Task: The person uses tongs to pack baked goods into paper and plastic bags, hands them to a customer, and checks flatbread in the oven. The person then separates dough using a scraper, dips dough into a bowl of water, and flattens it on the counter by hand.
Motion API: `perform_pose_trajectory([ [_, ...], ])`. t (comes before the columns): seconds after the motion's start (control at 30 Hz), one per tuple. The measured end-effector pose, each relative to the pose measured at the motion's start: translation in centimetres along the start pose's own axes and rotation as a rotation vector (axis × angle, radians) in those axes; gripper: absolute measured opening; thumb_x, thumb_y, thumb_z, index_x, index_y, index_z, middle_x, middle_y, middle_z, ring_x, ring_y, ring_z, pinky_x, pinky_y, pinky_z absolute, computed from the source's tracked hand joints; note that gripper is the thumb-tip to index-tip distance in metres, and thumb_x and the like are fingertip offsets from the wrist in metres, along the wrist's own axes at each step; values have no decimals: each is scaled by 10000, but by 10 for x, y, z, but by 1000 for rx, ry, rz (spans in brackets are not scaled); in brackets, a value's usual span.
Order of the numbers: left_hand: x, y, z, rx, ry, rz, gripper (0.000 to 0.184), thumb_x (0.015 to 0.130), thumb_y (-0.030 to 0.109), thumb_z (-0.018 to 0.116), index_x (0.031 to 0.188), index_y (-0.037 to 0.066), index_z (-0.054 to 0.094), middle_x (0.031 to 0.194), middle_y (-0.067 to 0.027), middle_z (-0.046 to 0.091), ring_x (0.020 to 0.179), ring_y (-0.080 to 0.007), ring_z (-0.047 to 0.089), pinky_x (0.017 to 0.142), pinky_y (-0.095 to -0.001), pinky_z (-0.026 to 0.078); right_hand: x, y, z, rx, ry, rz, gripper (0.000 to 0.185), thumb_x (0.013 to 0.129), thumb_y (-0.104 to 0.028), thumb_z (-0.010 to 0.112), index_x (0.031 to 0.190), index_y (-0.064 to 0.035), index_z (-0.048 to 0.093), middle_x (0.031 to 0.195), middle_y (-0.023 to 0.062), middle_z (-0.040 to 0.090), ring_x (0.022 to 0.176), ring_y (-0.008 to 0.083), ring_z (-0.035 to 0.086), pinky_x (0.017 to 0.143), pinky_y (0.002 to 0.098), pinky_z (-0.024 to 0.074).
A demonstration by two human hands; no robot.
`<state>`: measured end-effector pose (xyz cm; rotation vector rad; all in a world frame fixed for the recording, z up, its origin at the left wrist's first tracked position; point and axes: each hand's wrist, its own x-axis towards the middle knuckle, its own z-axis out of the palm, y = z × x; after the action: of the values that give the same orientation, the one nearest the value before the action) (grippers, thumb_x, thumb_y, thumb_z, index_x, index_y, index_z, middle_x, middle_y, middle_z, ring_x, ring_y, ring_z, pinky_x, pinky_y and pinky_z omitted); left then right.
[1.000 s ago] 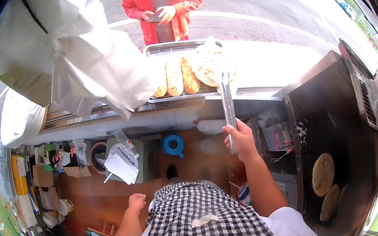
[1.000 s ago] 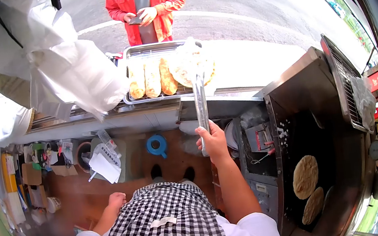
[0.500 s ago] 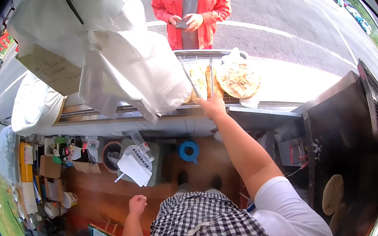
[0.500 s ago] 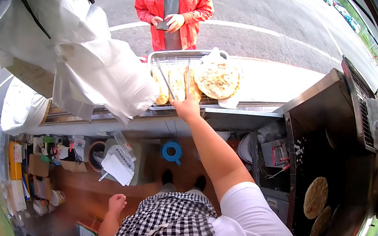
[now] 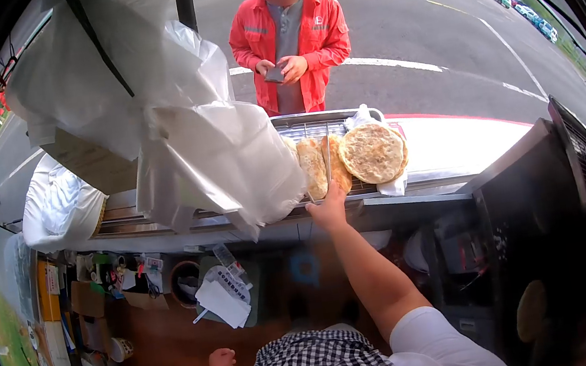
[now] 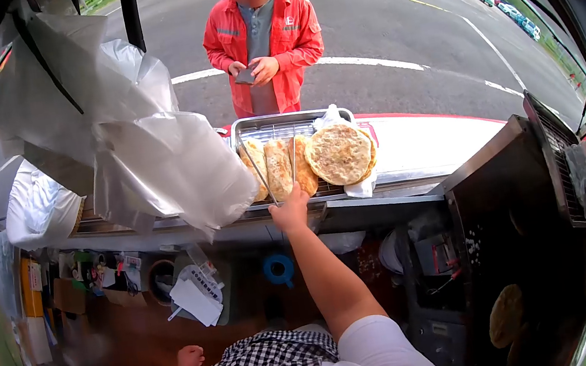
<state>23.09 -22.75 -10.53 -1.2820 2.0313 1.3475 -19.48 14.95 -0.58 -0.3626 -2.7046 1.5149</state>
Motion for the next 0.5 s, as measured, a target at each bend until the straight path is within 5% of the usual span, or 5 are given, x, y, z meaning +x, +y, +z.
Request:
perform_pose_trajectory([
  [0.5, 23, 26, 4, 12, -42, 95, 228, 854, 162, 735, 1001, -10, 708, 842, -74, 701, 690, -159, 673, 642, -306, 544, -33, 44, 14, 33, 136, -32, 967, 745, -189, 839, 1490, 32, 264, 1429, 300, 361, 1288, 470, 430, 1100, 452, 387],
])
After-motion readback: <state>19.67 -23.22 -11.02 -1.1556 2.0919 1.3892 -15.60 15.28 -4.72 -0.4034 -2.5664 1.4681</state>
